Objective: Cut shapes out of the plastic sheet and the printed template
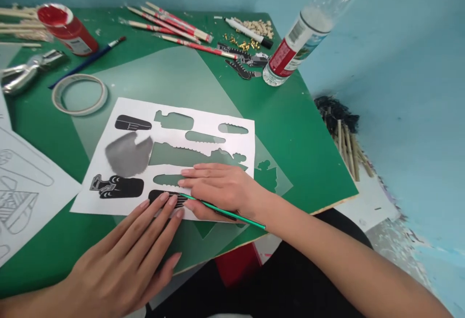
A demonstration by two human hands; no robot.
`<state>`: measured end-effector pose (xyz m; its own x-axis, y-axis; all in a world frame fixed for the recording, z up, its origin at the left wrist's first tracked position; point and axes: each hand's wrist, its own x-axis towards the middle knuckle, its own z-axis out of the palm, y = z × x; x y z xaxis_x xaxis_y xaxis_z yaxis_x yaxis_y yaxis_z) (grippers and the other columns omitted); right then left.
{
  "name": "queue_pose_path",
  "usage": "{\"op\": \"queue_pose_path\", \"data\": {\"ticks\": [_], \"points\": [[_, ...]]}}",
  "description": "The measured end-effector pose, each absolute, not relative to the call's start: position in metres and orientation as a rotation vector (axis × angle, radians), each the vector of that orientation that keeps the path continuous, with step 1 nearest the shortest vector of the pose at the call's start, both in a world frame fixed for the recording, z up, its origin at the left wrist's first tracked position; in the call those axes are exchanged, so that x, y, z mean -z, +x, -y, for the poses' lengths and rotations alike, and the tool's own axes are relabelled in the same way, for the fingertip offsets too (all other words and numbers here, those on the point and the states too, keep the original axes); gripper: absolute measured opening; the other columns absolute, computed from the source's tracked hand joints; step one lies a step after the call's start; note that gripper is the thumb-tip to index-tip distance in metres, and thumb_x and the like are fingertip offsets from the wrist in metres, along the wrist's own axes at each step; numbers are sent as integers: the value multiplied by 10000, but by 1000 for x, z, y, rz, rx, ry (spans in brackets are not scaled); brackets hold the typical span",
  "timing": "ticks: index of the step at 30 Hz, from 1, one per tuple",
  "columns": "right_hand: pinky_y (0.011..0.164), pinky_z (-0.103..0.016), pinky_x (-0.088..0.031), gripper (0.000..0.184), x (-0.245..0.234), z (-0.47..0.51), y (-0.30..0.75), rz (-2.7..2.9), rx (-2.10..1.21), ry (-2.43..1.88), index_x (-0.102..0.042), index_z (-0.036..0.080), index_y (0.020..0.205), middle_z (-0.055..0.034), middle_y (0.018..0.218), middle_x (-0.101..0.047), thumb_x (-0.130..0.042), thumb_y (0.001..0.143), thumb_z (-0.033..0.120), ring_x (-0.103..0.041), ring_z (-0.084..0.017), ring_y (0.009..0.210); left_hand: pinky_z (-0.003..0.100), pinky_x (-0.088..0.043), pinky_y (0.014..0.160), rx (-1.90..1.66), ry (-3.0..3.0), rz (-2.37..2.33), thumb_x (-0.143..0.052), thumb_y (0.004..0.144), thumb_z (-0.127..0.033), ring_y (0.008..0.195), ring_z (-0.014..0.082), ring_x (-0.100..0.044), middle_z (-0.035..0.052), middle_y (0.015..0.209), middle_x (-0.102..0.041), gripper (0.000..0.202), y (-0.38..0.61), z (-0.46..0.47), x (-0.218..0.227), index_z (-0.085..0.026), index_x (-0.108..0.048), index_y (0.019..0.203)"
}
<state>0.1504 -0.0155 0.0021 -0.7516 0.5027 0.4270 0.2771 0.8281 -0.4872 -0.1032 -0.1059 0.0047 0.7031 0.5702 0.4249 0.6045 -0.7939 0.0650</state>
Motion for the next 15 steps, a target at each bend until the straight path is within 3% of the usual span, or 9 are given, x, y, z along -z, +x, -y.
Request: {"op": "queue_pose_path", "data": {"ticks": [3,9,15], "points": [[1193,-392,-563,192,-6,12,149,2481,-579,-491,-729,140,979,-86,1265,-801,-581,1053,239,-686,-258,1348,518,-456,1170,671,-2839,972,-573,1055,-292,1299,428,-682,279,1387,-683,487,-103,106,-5,71,-648,1370],[1227,-388,-514,315,-7,11,150,2525,-674,-593,-681,112,1316,-128,1341,-763,-516,1066,208,-634,-226,1411,506,-441,1190,668,-2833,977,-569,1061,-288,1294,414,-689,275,1400,-677,496,-102,105,-6,75,-631,1394],[1224,-403,-515,306,-3,13,151,2479,-704,-590,-704,89,1287,-136,1310,-778,-538,1045,178,-642,-253,1403,491,-446,1187,669,-2819,981,-558,1070,-294,1271,406,-704,272,1393,-683,495,-101,105,-6,75,-634,1391]]}}
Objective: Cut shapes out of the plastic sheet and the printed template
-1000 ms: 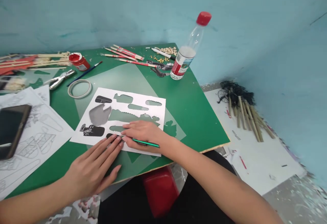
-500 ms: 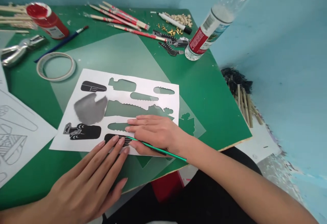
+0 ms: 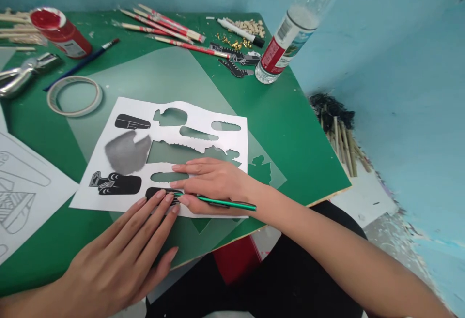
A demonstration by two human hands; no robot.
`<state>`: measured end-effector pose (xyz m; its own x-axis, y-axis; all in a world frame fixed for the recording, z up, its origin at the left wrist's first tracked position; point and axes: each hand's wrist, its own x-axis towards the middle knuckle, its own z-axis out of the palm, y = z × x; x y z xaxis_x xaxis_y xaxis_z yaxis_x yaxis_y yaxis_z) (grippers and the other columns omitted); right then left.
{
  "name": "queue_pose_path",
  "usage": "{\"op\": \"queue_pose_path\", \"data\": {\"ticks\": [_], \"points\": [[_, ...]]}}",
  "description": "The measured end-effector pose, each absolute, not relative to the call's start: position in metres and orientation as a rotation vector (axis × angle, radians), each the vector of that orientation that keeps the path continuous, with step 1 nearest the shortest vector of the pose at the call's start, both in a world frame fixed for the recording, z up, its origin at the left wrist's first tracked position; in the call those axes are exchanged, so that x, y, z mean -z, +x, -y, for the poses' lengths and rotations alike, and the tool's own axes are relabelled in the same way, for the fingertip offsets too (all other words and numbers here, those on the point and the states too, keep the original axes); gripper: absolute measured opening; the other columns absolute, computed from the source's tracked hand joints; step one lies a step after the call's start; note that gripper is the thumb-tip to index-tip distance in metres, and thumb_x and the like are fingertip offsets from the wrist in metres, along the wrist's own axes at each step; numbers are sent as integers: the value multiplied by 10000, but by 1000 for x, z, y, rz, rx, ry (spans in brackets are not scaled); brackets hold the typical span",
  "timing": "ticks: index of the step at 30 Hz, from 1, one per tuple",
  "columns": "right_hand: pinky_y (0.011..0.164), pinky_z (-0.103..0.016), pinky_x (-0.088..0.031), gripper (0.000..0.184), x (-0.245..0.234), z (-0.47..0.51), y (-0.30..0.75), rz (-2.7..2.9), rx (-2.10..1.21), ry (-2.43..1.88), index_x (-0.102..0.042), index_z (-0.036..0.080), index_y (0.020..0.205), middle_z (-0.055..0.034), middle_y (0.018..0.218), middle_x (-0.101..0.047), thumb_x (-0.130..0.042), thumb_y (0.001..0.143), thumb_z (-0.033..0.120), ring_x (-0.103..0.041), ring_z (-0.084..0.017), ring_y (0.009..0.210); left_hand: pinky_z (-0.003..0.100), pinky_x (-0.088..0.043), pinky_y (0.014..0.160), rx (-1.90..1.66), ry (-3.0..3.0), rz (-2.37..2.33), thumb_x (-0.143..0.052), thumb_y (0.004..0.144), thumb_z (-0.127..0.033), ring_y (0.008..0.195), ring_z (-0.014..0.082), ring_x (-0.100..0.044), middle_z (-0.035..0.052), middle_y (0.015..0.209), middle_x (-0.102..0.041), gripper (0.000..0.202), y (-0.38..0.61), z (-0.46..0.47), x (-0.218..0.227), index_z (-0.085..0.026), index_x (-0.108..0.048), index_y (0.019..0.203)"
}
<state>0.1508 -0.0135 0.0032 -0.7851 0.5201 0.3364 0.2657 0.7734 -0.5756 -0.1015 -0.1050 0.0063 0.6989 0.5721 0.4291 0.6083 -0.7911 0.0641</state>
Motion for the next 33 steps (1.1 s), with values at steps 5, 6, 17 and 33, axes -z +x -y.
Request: {"op": "queue_pose_path", "data": {"ticks": [5,6,17,33], "points": [[1076,-369,-592,253,-10,12,149,2317,-675,-655,-726,155,1128,-121,1163,-818,-493,1089,245,-745,-222,1235,489,-429,1210,678,-2825,980,-557,1068,-285,1281,406,-698,266,1409,-677,487,-103,104,-7,69,-638,1391],[975,-348,-611,247,-13,14,148,2272,-630,-707,-719,172,1017,-100,1025,-823,-492,1086,239,-777,-210,1098,490,-428,1213,674,-2830,976,-564,1063,-284,1282,407,-697,267,1409,-677,488,-103,104,-7,71,-638,1390],[617,-265,-397,322,-9,42,150,2347,-672,-871,-536,203,760,31,640,-528,-510,1081,210,-461,-108,596,476,-415,1216,625,-2864,931,-576,1059,-283,1301,410,-683,276,1420,-668,510,-103,102,-9,86,-616,1410],[549,-254,-319,397,-13,22,152,2553,-576,-839,-615,199,767,37,607,-520,-491,1118,336,-444,-96,564,478,-365,1269,589,-2916,901,-595,1041,-277,1342,427,-649,270,1443,-656,530,-106,101,-10,90,-601,1423]]}}
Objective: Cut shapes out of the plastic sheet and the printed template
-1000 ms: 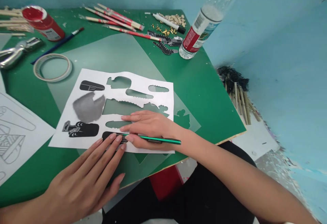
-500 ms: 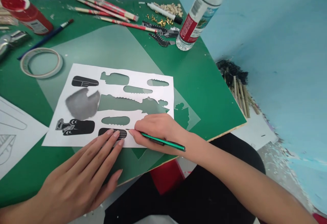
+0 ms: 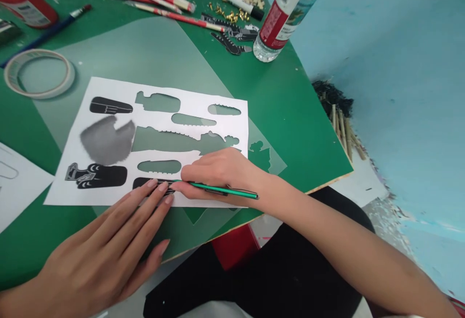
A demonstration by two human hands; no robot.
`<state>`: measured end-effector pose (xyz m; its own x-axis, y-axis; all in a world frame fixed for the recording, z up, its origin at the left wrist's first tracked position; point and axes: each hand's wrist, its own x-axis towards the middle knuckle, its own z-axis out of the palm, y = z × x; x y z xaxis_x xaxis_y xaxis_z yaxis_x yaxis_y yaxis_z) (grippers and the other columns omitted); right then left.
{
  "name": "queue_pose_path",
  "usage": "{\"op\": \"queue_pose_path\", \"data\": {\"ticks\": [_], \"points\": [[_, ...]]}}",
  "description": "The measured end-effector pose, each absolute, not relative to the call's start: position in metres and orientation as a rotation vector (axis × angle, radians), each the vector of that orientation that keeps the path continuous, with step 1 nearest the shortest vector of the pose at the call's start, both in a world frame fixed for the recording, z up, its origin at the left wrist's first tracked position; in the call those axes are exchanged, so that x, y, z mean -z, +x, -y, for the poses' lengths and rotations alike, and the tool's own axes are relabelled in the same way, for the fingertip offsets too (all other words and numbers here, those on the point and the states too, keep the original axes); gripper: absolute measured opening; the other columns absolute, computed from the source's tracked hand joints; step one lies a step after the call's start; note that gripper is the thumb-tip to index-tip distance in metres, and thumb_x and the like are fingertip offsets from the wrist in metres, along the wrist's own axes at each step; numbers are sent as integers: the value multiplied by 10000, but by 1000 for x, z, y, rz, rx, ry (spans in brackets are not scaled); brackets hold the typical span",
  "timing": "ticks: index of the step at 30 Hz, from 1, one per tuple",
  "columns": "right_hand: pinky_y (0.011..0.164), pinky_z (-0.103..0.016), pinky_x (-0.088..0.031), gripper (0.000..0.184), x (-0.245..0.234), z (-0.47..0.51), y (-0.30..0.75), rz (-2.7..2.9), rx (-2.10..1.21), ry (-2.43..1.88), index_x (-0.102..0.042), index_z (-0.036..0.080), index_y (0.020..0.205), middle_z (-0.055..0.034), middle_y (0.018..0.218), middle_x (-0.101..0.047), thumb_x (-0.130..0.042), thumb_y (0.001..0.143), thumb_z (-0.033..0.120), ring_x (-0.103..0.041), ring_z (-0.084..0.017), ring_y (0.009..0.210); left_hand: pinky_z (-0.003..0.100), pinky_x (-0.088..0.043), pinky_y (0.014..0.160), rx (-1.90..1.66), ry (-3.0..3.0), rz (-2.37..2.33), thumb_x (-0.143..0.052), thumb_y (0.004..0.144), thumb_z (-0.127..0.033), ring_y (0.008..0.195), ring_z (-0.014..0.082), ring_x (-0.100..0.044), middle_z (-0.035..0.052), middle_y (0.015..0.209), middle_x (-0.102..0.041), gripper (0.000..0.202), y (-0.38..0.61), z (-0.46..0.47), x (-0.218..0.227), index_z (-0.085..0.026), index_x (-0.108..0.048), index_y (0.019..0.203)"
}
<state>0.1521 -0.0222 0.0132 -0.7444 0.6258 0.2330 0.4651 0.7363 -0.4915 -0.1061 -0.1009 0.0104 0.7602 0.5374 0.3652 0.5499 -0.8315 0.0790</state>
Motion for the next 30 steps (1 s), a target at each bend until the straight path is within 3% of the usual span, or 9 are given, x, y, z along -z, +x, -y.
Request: {"op": "queue_pose_path", "data": {"ticks": [6,22,30], "points": [[560,-255,-323,438,-18,19,153,2645,-574,-853,-593,205,761,25,609,-510,-425,1138,351,-446,-104,571,475,-347,1292,586,-2900,922,-586,1042,-286,1346,410,-652,256,1436,-666,526,-104,101,-10,80,-605,1420],[579,-281,-353,371,-25,12,156,2650,-697,-782,-547,211,761,34,636,-479,-484,1118,287,-415,-116,604,458,-275,1337,555,-2918,947,-593,1037,-297,1370,410,-630,266,1477,-633,568,-105,101,-10,91,-584,1451],[577,-287,-344,368,-24,14,158,2642,-681,-766,-534,211,754,33,641,-464,-491,1116,268,-407,-119,617,452,-308,1298,541,-2928,964,-551,1061,-311,1387,415,-617,293,1526,-577,579,-106,102,-10,87,-556,1481]]}}
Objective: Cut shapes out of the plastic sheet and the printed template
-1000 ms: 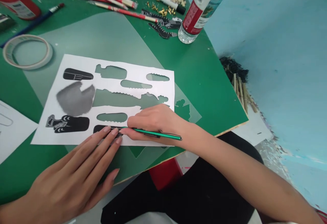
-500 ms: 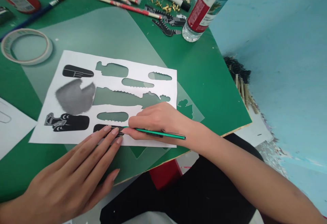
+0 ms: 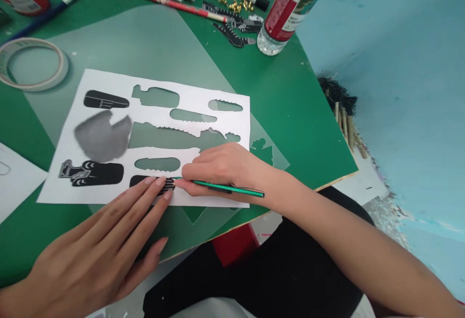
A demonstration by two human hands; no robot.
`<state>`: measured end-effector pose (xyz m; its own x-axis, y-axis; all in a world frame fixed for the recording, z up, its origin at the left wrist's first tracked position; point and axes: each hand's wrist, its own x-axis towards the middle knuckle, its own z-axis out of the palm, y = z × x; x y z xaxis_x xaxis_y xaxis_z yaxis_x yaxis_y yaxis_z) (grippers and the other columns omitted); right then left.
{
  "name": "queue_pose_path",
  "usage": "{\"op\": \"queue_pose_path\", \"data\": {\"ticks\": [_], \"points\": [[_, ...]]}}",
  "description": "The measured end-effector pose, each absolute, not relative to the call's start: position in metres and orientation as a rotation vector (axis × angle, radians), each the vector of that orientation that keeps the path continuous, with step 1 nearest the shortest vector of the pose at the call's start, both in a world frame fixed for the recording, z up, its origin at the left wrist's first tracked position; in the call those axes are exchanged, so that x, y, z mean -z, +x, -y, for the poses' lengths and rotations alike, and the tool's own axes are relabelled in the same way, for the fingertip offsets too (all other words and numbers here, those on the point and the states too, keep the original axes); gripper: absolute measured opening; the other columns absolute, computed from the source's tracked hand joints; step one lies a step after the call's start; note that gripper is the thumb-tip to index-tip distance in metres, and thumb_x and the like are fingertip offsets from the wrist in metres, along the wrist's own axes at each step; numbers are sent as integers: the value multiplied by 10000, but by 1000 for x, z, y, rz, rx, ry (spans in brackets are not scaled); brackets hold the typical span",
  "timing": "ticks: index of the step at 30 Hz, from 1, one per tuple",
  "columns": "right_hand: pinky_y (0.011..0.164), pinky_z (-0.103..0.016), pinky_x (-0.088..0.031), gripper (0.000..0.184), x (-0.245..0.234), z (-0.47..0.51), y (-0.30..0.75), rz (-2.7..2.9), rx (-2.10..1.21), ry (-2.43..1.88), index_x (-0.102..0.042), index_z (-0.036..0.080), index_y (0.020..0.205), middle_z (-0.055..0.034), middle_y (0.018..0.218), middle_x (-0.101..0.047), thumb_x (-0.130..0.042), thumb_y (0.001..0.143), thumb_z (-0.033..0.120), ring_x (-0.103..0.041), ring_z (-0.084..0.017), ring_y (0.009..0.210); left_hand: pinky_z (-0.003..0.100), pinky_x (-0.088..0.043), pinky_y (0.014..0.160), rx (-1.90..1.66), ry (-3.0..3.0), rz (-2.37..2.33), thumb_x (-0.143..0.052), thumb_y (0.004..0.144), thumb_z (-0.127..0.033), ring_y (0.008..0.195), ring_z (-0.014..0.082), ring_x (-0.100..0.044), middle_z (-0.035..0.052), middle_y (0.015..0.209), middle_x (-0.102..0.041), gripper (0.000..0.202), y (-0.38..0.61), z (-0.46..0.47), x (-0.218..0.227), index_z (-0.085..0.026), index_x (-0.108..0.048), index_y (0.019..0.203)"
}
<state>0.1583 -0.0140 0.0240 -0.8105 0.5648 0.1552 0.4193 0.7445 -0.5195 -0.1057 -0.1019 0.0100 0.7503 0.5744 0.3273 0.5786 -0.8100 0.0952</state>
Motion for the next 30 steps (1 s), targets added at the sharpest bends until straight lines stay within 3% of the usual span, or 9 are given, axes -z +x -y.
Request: {"op": "queue_pose_path", "data": {"ticks": [14,23,30], "points": [[566,-275,-343,373,-19,15,159,2630,-567,-744,-536,213,748,40,625,-473,-501,1112,285,-417,-113,608,425,-296,1309,556,-2906,979,-547,1065,-300,1360,376,-645,253,1498,-621,537,-105,101,-12,67,-595,1455],[559,-274,-327,383,-19,16,159,2667,-491,-735,-535,211,736,42,617,-458,-495,1111,279,-411,-112,605,448,-413,1166,565,-2903,971,-538,1080,-291,1329,395,-661,263,1476,-633,513,-103,99,-13,75,-606,1435],[558,-277,-318,372,-21,16,160,2693,-498,-736,-513,214,733,43,626,-435,-508,1103,258,-405,-111,612,464,-439,1134,568,-2902,960,-544,1080,-283,1323,400,-667,269,1468,-635,501,-103,98,-14,79,-614,1419]]}}
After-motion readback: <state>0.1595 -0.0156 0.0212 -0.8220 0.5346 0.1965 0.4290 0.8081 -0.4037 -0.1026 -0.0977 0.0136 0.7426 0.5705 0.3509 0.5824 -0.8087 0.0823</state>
